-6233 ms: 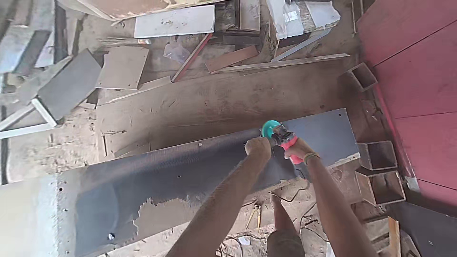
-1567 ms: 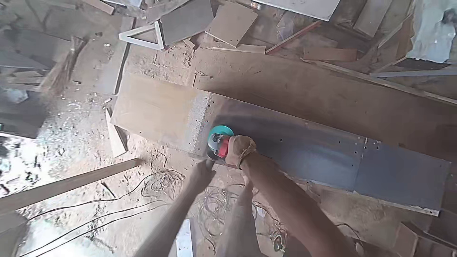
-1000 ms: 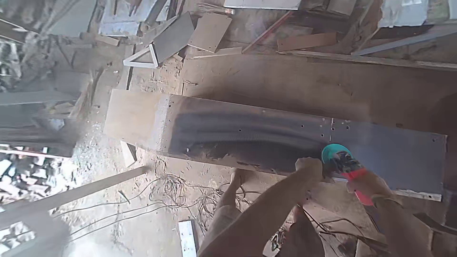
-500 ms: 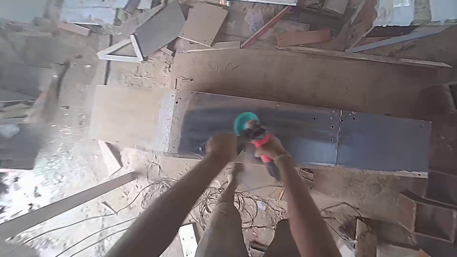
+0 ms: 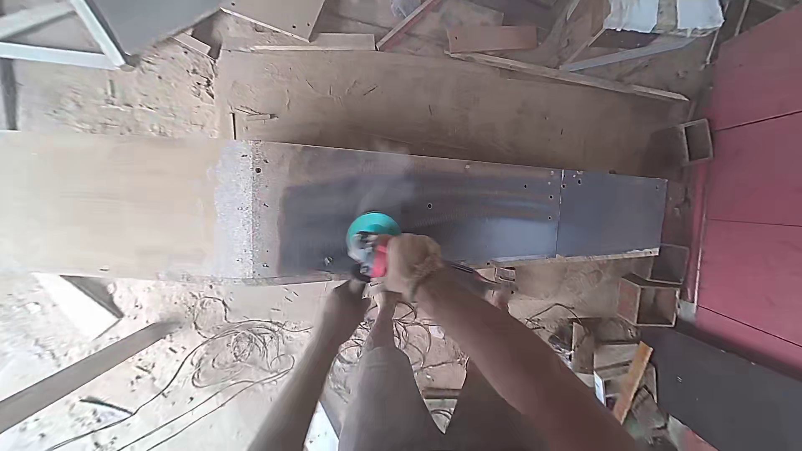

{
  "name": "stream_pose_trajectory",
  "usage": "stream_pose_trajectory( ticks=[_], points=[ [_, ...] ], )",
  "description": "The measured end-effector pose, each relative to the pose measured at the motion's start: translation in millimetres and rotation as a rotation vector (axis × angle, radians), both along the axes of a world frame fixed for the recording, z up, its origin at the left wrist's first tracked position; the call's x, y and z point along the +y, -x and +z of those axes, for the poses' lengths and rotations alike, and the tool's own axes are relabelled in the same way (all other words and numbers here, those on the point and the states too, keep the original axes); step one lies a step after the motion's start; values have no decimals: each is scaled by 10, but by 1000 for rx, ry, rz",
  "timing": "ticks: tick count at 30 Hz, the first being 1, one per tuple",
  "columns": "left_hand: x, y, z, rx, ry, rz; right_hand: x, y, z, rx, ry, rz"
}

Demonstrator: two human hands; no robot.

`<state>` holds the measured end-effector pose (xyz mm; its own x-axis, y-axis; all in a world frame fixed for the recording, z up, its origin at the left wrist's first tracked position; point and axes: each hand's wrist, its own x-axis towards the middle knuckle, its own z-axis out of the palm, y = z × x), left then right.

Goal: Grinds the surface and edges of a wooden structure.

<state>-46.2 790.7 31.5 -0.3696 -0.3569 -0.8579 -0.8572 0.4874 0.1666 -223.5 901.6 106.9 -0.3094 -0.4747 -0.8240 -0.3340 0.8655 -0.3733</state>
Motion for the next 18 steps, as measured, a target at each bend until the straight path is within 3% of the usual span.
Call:
stream_pose_trajectory(
  ticks=[8, 12, 15, 18],
  points=[
    [2369, 1723, -532, -74, -224, -485, 2697, 925, -410, 70, -433, -275],
    [3530, 2407, -587, -74, -259, -680, 4166, 1052, -1028, 55, -516, -571],
    [4141, 2638, -452, -116, -264, -719, 4971, 836, -1494, 52, -448, -843],
    [4171, 2568, -156, -121, -258, -732, 5015, 486, -1618, 0, -178, -1036]
  ],
)
